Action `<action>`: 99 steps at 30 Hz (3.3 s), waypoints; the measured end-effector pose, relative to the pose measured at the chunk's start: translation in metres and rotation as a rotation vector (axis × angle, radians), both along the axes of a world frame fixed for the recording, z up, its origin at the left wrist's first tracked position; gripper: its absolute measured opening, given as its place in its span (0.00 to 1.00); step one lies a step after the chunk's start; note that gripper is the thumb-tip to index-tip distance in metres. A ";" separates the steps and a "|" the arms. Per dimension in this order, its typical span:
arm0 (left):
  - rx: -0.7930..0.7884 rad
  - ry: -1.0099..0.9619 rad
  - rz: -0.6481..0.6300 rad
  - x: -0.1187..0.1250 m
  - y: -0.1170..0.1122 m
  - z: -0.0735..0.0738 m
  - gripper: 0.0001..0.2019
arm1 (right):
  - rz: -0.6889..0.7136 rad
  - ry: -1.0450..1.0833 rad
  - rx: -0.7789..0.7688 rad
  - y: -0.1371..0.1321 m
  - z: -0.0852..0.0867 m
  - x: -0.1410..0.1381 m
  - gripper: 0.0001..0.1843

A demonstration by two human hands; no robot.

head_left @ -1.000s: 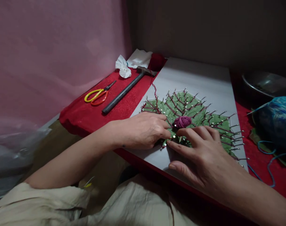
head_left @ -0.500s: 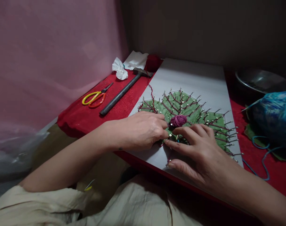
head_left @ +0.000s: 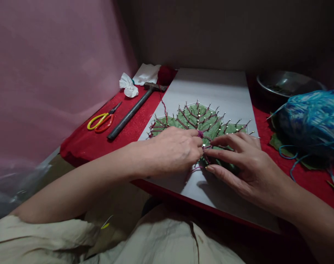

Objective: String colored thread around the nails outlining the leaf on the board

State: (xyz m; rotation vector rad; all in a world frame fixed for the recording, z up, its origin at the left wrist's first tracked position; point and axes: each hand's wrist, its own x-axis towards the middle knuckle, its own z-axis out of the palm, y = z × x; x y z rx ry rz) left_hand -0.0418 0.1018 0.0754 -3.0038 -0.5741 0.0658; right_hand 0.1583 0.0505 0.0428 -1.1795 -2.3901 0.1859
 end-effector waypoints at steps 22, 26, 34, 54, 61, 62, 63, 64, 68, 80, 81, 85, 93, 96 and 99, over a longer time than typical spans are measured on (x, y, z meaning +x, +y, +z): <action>0.197 0.013 0.178 0.013 -0.002 -0.006 0.08 | 0.047 -0.024 0.083 0.012 -0.008 -0.003 0.14; 0.199 0.080 0.316 0.024 -0.016 -0.001 0.06 | 0.042 -0.006 0.070 0.010 -0.010 0.001 0.14; 0.241 -0.036 0.441 0.027 -0.024 -0.015 0.05 | 0.023 0.019 0.051 0.007 -0.011 0.003 0.13; 0.356 -0.136 -0.025 0.001 -0.014 -0.022 0.08 | 0.026 0.110 0.100 0.008 -0.016 0.014 0.12; 0.300 -0.154 -0.035 -0.017 -0.022 -0.036 0.09 | 0.039 0.104 0.122 0.008 -0.017 0.014 0.12; 0.285 -0.149 -0.044 -0.018 -0.023 -0.038 0.09 | 0.047 0.093 0.124 0.008 -0.017 0.014 0.12; 0.274 -0.140 -0.049 -0.018 -0.024 -0.039 0.08 | 0.056 0.081 0.127 0.009 -0.017 0.013 0.12; 0.270 -0.129 -0.051 -0.019 -0.025 -0.039 0.08 | 0.066 0.071 0.134 0.009 -0.017 0.011 0.12; 0.266 -0.095 -0.043 -0.017 -0.028 -0.035 0.07 | 0.114 0.025 0.165 0.009 -0.015 0.005 0.14; 0.249 -0.142 0.020 -0.019 -0.032 -0.036 0.09 | 0.154 -0.111 0.207 0.018 -0.008 -0.005 0.19; 0.253 -0.151 0.032 -0.019 -0.033 -0.036 0.10 | 0.149 -0.114 0.208 0.019 -0.008 -0.006 0.19; 0.255 -0.180 0.063 -0.019 -0.035 -0.035 0.10 | 0.131 -0.062 0.186 0.020 -0.007 -0.004 0.21; 0.241 -0.196 0.093 -0.021 -0.037 -0.035 0.11 | 0.060 0.121 0.139 0.019 -0.009 0.012 0.17; 0.212 -0.184 0.105 -0.022 -0.036 -0.035 0.11 | 0.023 0.177 0.154 0.019 -0.010 0.015 0.15; 0.193 -0.177 0.122 -0.022 -0.034 -0.036 0.11 | 0.013 0.221 0.153 0.018 -0.009 0.018 0.14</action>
